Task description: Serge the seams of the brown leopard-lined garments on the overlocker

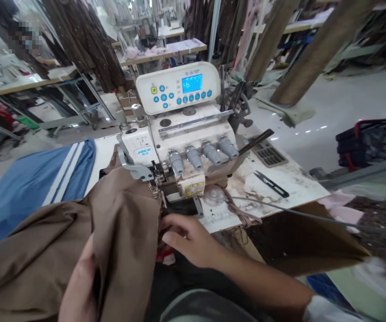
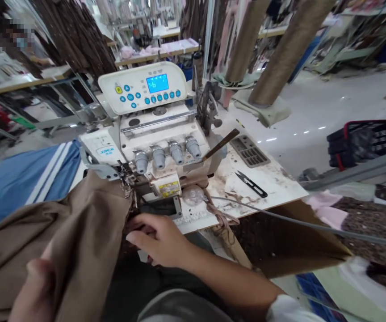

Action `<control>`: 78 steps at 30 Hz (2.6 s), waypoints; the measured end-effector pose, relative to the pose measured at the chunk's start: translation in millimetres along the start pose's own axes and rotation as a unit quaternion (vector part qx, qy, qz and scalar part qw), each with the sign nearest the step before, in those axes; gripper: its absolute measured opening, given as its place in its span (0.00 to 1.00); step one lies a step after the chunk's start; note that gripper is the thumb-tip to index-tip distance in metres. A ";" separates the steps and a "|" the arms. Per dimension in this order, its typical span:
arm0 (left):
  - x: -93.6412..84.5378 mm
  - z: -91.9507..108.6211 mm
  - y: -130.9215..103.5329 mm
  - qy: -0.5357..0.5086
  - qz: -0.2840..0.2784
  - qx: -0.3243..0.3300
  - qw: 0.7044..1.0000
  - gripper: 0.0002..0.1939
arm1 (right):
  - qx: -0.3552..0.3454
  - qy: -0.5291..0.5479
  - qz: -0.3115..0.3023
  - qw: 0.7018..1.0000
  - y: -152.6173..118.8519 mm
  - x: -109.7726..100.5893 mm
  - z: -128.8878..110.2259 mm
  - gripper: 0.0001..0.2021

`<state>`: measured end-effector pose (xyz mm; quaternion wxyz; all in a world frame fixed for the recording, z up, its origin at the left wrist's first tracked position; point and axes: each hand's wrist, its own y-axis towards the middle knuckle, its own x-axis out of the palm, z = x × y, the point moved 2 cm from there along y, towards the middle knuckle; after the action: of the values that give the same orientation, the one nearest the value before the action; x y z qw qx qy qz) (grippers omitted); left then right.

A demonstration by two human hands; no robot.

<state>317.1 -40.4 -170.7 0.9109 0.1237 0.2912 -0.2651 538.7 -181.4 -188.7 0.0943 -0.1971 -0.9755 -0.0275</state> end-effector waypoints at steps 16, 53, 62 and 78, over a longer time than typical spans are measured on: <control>9.2 52.9 49.3 0.156 0.167 0.229 0.946 0.22 | -0.127 -0.167 0.083 0.974 10.6 -7.8 2.8 0.18; 42.2 71.9 91.2 0.145 -0.060 0.318 0.935 0.21 | 0.020 -0.032 0.034 0.999 -1.4 -0.3 28.7 0.26; 33.0 74.3 171.0 0.168 -0.114 0.239 0.949 0.18 | 0.057 -0.003 0.028 0.998 4.3 5.7 25.9 0.26; 52.6 82.2 71.7 0.149 -0.017 0.289 0.945 0.22 | -0.043 0.061 0.063 0.995 15.4 6.8 11.4 0.17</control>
<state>431.4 -33.8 -131.1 0.7775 0.4153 0.3364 -0.3315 536.6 -163.7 -198.3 0.1471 -0.2601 -0.9514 -0.0750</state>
